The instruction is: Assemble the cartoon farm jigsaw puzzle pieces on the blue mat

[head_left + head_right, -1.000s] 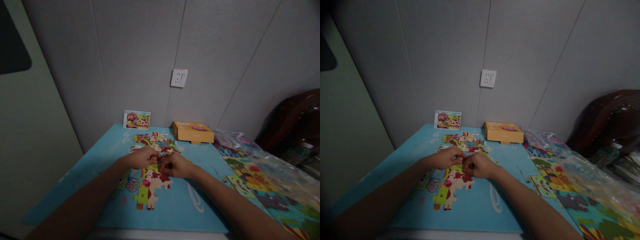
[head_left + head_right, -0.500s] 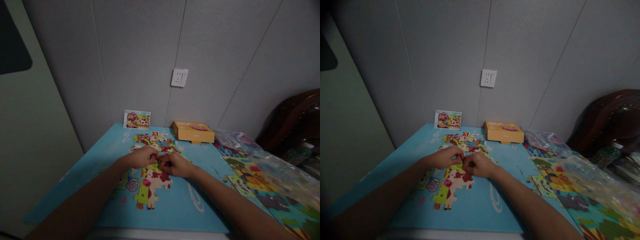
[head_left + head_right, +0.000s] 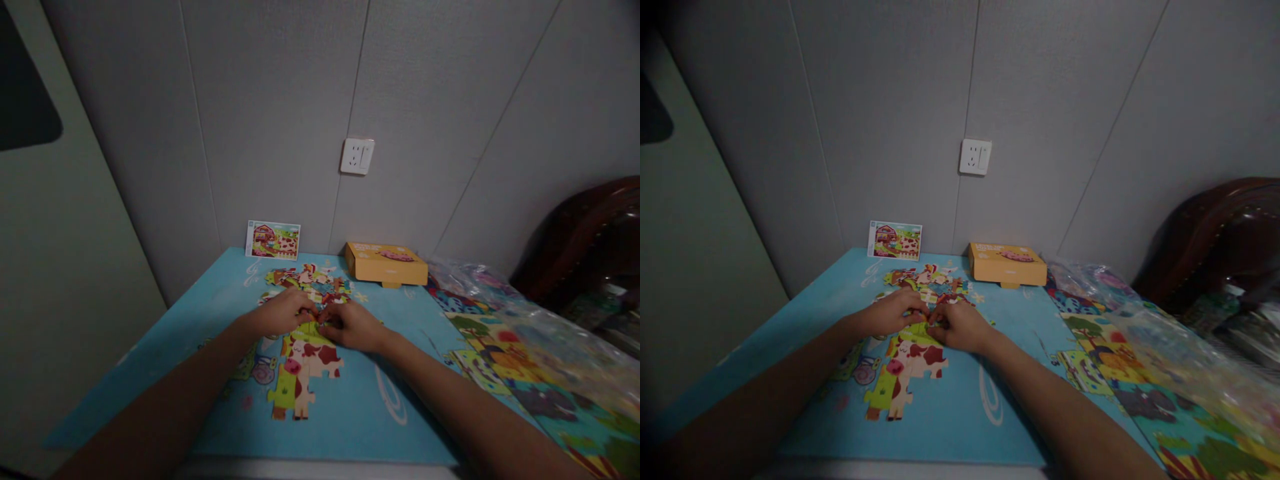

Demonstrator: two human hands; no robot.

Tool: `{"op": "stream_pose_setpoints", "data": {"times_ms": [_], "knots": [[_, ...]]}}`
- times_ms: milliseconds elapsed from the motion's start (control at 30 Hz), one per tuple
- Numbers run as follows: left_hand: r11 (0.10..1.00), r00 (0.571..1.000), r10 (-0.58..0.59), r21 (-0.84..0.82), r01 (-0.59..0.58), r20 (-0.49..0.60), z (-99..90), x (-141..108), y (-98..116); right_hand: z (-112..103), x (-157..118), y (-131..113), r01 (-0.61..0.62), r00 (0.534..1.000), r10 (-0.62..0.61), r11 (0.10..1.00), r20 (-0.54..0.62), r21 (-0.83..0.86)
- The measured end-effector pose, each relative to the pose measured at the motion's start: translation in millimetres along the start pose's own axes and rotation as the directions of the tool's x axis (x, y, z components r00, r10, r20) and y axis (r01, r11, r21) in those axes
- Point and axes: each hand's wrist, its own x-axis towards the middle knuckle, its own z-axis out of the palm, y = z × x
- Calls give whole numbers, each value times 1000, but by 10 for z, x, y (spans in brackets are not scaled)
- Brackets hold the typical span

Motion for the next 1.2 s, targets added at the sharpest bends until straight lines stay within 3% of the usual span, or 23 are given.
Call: {"op": "stream_pose_setpoints", "data": {"times_ms": [267,467,633,733,800,867,967,1100,1200], "knots": [[999,999,-32,0,32,14,4,3,20,-23,-15,-34,68,994,-69,998,80,9],[999,999,-34,37,33,24,-18,4,52,-14,-25,-59,127,989,-122,990,-80,63],[1000,1000,-21,2,21,-8,14,-2,32,36,-24,-65,166,985,-169,984,45,64],[1000,1000,-28,9,28,-4,29,-3,15,29,5,-29,88,996,-89,996,-22,-10],[999,999,-37,13,37,-6,25,-3,12,-20,30,24,-47,991,36,996,-128,-81],[999,999,-42,15,42,-8,14,-2,17,-88,46,95,-206,952,167,969,-256,-134],[999,999,-37,17,37,-8,-2,-1,28,-155,39,207,-343,894,251,916,-371,-206],[999,999,-41,20,41,-19,-4,4,36,-121,14,296,-417,894,335,867,-298,-274],[998,998,-56,19,56,-12,3,11,36,-73,24,317,-405,901,335,876,-273,-263]]}}
